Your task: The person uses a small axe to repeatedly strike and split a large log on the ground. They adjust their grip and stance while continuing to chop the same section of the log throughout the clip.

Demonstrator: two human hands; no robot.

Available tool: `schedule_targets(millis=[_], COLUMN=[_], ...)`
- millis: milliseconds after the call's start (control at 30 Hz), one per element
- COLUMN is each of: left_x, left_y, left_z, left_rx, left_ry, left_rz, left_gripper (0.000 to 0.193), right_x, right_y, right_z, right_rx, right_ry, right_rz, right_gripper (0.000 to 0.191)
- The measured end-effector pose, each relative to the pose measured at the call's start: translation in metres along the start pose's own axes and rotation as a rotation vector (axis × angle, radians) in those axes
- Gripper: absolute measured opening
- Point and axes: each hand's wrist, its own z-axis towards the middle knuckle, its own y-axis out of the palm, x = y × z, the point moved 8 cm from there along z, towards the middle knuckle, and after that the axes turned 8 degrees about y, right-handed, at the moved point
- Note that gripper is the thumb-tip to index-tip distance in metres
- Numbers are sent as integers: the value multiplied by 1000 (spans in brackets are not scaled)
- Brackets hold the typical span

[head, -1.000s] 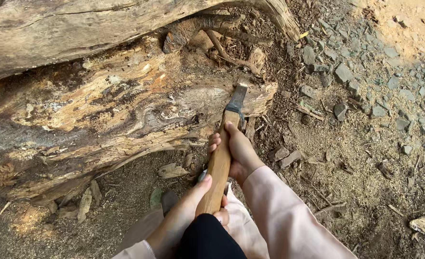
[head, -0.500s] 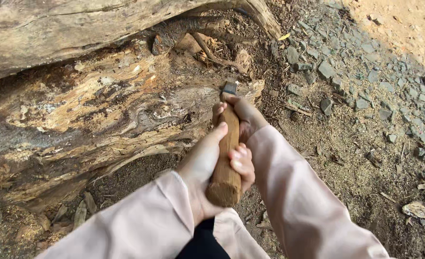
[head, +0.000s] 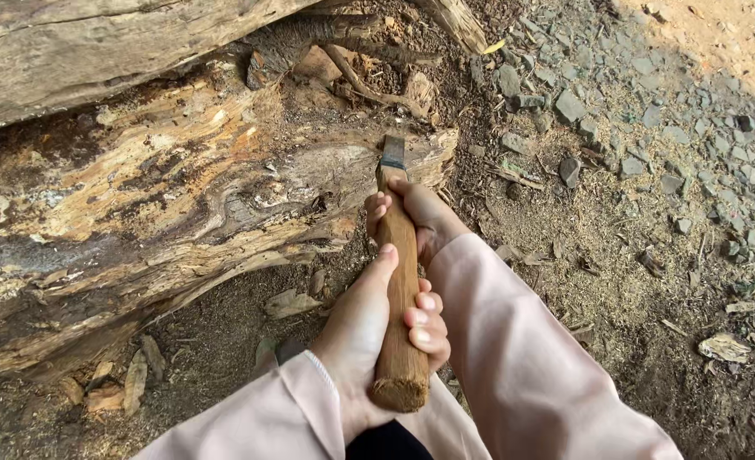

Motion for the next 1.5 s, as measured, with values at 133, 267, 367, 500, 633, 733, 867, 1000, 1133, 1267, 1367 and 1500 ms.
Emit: schedule_targets(millis=[133, 267, 367, 500, 633, 733, 867, 1000, 1133, 1267, 1367, 1500], left_x=[-17, -44, -39, 5, 20, -9, -15, 36, 51, 20, 4, 14], left_y=[-6, -21, -35, 1, 28, -20, -59, -6, 1, -25, -9, 26], left_z=[25, 33, 26, 33, 27, 7, 37, 117, 101, 14, -13, 4], left_rx=[62, 58, 59, 20, -56, 37, 60, -23, 20, 12, 42, -135], left_ry=[23, 7, 50, 36, -11, 8, 27, 28, 28, 101, 28, 46], left_rz=[7, -48, 28, 73, -28, 68, 69, 24, -10, 92, -47, -150], left_gripper=[51, 51, 49, 54, 51, 52, 50, 52, 51, 47, 46, 24], right_x=[3, 1, 5, -17, -16, 11, 14, -51, -44, 26, 59, 24], right_y=[6, -11, -21, 4, 36, 5, -11, 23, 48, 31, 53, 61], right_z=[-12, -20, -9, 15, 13, -4, 4, 38, 37, 0, -29, -21], right_rx=[-145, -136, -128, -28, -107, -24, -58, 21, -26, -42, -323, -349], right_ry=[121, 125, 97, 31, 90, 24, 50, -15, 91, -23, 169, 213], right_rz=[-23, 35, -2, -93, -94, -40, -81, -216, -237, -111, 260, 258], right_gripper=[22, 25, 26, 27, 24, 28, 32, 23, 31, 24, 25, 23])
